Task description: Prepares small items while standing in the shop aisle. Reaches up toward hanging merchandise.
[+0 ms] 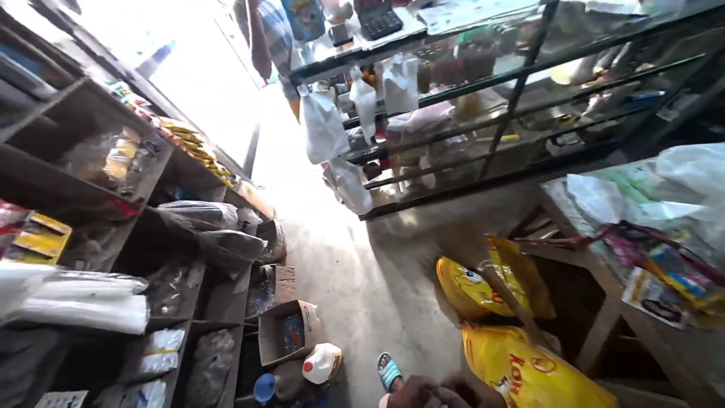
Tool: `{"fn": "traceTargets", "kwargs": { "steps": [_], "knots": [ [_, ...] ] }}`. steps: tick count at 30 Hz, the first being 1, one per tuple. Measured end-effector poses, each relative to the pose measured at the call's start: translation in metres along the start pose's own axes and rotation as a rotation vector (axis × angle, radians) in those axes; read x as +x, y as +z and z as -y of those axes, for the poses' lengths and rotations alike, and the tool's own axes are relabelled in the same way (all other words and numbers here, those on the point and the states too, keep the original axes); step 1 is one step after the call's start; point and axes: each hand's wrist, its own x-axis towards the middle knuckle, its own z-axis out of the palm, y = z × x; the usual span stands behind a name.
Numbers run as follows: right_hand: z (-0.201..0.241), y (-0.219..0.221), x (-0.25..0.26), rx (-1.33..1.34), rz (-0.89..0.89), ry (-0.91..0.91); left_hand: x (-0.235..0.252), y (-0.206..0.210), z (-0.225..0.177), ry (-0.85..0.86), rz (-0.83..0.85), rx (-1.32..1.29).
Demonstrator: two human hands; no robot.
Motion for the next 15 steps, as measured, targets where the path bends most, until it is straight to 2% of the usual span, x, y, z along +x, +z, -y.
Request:
{"fn": "traceTargets", "kwargs": {
  "steps": [6, 11, 15],
  "knots": [
    [0.055, 0.077, 0.122, 0.089, 0.106, -0.082, 0.062, -0.117, -0.035, -0.040, -0.164, -0.024],
    [0.088, 0.100, 0.203, 0.138, 0.067, -0.125, 0.128, -0.168, -0.054, 0.032, -0.223, -0.013],
    [0.107, 0.104, 0.262, 0.194, 0.022, -0.155, 0.178, -0.200, -0.062, 0.089, -0.185, -0.125]
  ]
}}
